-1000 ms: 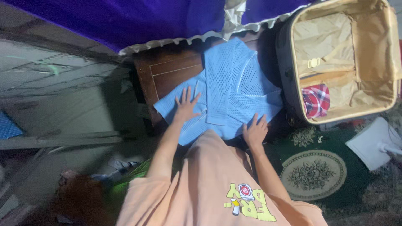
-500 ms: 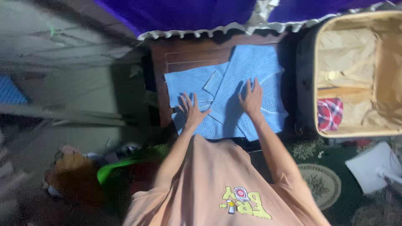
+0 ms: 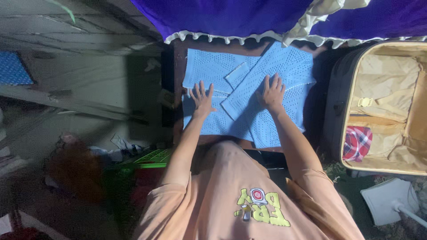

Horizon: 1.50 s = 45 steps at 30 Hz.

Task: The person takes a light blue knitted cardigan from a green laundry basket, places it on a wooden table, and folds it by hand. They smooth the garment, fold the sleeves inward, and fold the body into a compact rectangle before placing it into an open suitcase.

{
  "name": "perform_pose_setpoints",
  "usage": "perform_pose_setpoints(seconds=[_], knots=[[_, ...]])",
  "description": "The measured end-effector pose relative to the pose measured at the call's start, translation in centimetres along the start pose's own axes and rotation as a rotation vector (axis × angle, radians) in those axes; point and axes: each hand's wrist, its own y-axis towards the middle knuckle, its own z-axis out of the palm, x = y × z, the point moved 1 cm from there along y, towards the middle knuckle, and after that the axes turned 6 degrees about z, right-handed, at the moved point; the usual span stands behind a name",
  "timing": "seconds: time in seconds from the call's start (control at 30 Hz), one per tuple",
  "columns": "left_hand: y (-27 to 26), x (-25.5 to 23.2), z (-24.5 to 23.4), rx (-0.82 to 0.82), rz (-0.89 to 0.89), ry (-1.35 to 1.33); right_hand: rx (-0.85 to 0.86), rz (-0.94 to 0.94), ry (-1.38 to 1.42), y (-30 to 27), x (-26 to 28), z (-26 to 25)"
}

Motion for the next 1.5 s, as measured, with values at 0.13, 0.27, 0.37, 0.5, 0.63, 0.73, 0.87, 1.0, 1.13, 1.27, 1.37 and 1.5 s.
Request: perform_pose_setpoints(seconds=[0.13,0.27,0.37,0.5,0.63,0.73,0.87,1.0,1.13,1.27,1.37,1.5], knots=[[0.0,0.1,-0.4,-0.101,-0.001,-0.002,-0.030,0.004,0.098,1.0,-0.7,-1.2],[-6.2,-2.1,-0.2,-0.346,0.005,-0.195,-0.212,0.000,0.277,-4.6,-2.3,-2.0],[-13.1,-4.3,0.1,-0.287,-0.003,-0.176,-0.275,0.036,0.392,-13.7,-1.8,-3.0],[-17.5,-3.1,0.7,-0.078,-0.136,-0.177,-0.112,0.096,0.260,-23.0,-1.5,-3.4],[-17.4,-0.3,1.6,-0.187,-0.113,-0.136,-0.212,0.036,0.193,-25.8,-2.2,-3.0],[-17.2,0.7,2.2,-0.401,-0.173,-0.299,-0.288,0.191,0.318,-26.6,-2.7,-1.8],[-17.6,-0.1,3.9,-0.502,-0.616,-0.733,-0.251,0.533,0.441,-27.5,-3.1,-0.6],[-17.7,-1.0,6.3,-0.604,-0.920,-0.938,-0.473,0.701,0.923,-27.2,-2.7,0.9],[-17.5,-1.4,5.0,-0.224,-1.006,-1.905,-0.507,1.059,1.070,-25.9,-3.4,1.6],[-17.2,-2.2,2.3,-0.172,-0.980,-1.994,-0.546,1.412,1.730,-23.7,-4.7,1.6],[-16.6,-2.6,0.9,-0.236,-0.967,-2.028,-0.487,1.474,1.720,-23.2,-5.1,1.4],[-15.9,-2.5,-0.7,-0.187,-0.994,-2.028,-0.496,1.366,1.847,-22.9,-5.0,1.3]])
